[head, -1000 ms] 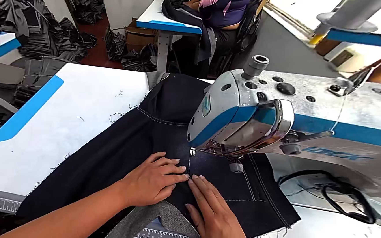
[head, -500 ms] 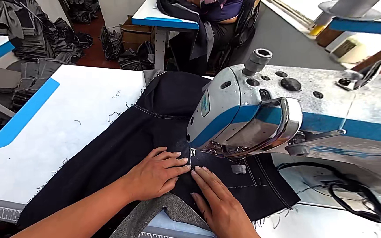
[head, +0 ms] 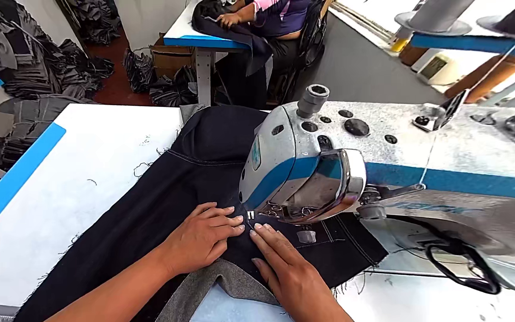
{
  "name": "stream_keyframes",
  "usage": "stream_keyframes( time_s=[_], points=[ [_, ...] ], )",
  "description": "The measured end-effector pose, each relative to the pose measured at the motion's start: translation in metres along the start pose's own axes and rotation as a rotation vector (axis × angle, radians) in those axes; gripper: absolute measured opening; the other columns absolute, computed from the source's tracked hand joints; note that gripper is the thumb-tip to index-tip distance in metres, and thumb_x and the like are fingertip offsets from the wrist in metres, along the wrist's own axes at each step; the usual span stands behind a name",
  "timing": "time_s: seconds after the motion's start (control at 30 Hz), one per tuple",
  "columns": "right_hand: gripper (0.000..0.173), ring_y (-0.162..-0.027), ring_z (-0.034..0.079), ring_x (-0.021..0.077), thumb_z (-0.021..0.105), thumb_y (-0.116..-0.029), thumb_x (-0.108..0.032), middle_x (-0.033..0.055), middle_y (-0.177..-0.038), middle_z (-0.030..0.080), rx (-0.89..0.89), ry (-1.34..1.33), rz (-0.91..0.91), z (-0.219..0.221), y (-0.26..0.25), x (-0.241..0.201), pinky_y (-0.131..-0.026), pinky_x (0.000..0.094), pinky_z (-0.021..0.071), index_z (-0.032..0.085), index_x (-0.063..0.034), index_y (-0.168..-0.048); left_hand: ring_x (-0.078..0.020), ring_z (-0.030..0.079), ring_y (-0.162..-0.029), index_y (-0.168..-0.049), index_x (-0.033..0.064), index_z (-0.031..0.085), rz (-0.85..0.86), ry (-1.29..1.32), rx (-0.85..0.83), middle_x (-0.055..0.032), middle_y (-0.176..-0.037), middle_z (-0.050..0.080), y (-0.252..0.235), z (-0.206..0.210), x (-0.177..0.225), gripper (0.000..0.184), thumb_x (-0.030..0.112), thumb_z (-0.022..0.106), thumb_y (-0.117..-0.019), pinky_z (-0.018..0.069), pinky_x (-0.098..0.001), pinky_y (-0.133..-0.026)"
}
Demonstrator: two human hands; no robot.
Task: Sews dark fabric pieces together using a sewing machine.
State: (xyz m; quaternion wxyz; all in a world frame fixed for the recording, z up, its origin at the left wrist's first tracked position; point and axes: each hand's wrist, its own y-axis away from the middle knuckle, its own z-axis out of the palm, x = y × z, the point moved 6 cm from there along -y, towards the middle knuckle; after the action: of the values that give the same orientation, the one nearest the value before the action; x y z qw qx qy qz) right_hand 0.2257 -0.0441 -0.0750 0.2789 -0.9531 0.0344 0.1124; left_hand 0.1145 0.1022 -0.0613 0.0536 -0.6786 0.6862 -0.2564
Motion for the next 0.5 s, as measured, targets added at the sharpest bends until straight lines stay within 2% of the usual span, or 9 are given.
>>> stream_keyframes(
  time_s=[0.23, 0.5],
  points=[
    [0.041, -0.126, 0.065, 0.024, 0.051, -0.104, -0.031, 0.0092, -0.131, 0.071, 0.006, -0.001, 0.009, 0.0023, -0.0054, 0.0042, -0.108, 0.0336, 0.0498, 0.072, -0.0069, -0.129, -0.0142, 0.06, -0.129, -0.111, 0.0193, 0.079, 0.015, -0.009, 0.049, 0.0058, -0.119, 0.075, -0.0062, -0.0012, -0.0068, 0.038, 0.012, 0.046, -0.0937, 0.0394, -0.0415, -0.115],
    [0.038, -0.123, 0.067, 0.025, 0.051, -0.1032, -0.029, 0.0093, -0.128, 0.072, 0.024, -0.063, 0.008, -0.0002, -0.0063, 0.0089, -0.104, 0.0338, 0.0527, 0.074, -0.0073, -0.124, -0.0182, 0.06, -0.131, -0.116, 0.0156, 0.078, -0.001, -0.02, 0.0, 0.0022, -0.127, 0.072, -0.0101, -0.0012, -0.0056, 0.037, 0.011, 0.047, -0.0951, 0.0396, -0.0452, -0.115]
  ],
)
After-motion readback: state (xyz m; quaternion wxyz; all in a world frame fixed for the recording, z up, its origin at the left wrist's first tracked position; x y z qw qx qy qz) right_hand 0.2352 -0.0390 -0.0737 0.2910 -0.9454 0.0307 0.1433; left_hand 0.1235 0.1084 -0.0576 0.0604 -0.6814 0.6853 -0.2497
